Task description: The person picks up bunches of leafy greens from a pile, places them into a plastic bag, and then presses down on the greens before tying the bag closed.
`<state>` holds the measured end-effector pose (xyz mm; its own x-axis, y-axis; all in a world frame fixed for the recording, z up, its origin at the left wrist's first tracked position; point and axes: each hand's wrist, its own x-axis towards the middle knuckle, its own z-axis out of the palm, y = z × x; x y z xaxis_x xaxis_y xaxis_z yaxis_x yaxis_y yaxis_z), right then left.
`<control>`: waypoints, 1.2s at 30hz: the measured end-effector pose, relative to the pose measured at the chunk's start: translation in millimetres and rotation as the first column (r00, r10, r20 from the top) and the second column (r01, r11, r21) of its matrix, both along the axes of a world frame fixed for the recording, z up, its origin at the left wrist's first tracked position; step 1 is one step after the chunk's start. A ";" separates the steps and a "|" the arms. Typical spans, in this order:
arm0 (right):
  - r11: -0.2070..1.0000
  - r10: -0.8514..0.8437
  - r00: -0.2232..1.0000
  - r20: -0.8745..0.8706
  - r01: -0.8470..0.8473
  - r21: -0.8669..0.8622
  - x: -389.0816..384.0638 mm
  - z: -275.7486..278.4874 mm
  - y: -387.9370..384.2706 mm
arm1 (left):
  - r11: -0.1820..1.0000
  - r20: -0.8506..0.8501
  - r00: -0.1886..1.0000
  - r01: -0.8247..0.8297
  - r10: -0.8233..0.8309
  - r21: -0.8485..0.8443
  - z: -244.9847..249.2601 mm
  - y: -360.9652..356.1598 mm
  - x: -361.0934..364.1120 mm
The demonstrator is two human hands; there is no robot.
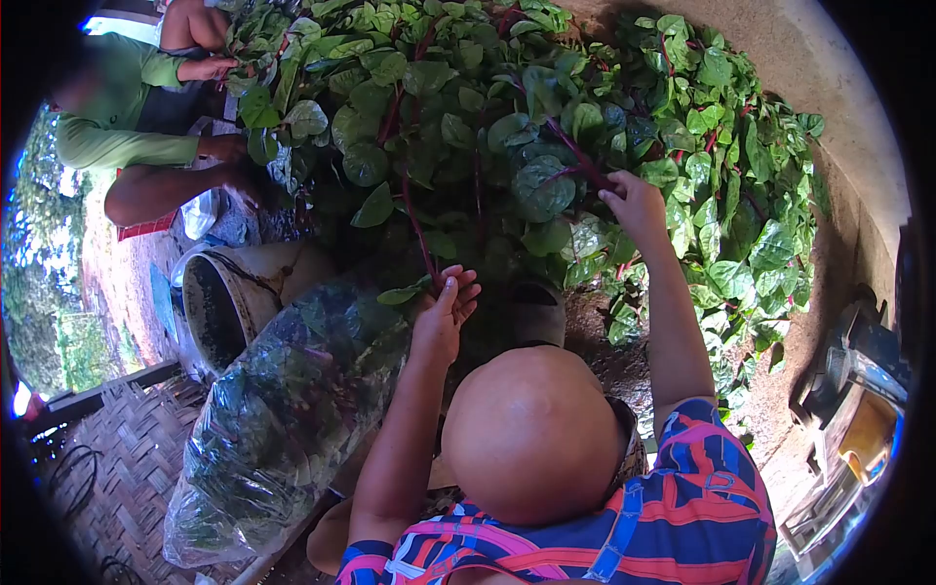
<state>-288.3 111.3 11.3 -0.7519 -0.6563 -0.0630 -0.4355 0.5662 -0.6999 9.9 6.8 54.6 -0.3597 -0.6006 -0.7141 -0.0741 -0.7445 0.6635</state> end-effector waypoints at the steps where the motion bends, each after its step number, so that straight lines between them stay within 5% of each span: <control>1: 0.997 0.054 0.997 0.064 -0.057 0.049 1.4 -0.4 -1.1 | 1.000 -0.003 1.000 0.001 -0.001 0.000 -0.2 -0.2 0.7; 5: 0.960 -0.024 0.976 0.218 0.083 -0.268 44.2 20.0 -17.9 | 1.000 -0.020 1.000 0.005 -0.005 -0.010 0.1 -3.3 -1.1; 9: 0.895 0.151 0.881 0.448 0.070 -0.440 110.7 22.5 -37.9 | 1.000 -0.103 0.994 0.023 -0.024 -0.019 4.4 -8.1 -13.7; 14: 0.866 0.422 0.804 0.419 -0.221 -0.449 162.8 26.1 -47.2 | 0.985 -0.219 0.965 -0.118 0.144 0.128 -5.7 -18.8 -19.9; 18: 0.708 0.598 0.802 0.000 -0.528 -0.469 172.5 20.9 -52.8 | 0.981 -0.148 0.982 -0.090 0.116 0.173 -10.0 -29.9 -16.0; 21: 0.627 0.745 0.619 0.248 -0.523 -0.577 159.0 10.1 -55.9 | 0.975 -0.111 0.975 -0.180 0.195 0.127 -7.2 -34.2 -13.4; 24: 0.871 0.477 0.510 0.715 -0.171 -0.460 152.3 -30.3 -63.5 | 0.968 -0.130 0.960 -0.238 0.248 0.083 -12.9 -41.0 3.8; 25: 0.921 0.387 0.568 0.727 -0.192 -0.340 146.0 -46.5 -66.6 | 0.967 -0.143 0.957 -0.242 0.251 0.073 -17.3 -41.9 10.1; 27: 0.976 0.201 0.678 0.707 -0.204 -0.082 136.9 -80.5 -73.0 | 0.958 -0.134 0.949 -0.286 0.285 0.014 -1.2 -40.2 5.6; 36: 0.976 0.131 0.912 0.387 -0.187 0.110 170.4 -134.6 -100.7 | 0.929 0.042 0.937 -0.338 0.348 -0.151 3.2 -31.3 14.6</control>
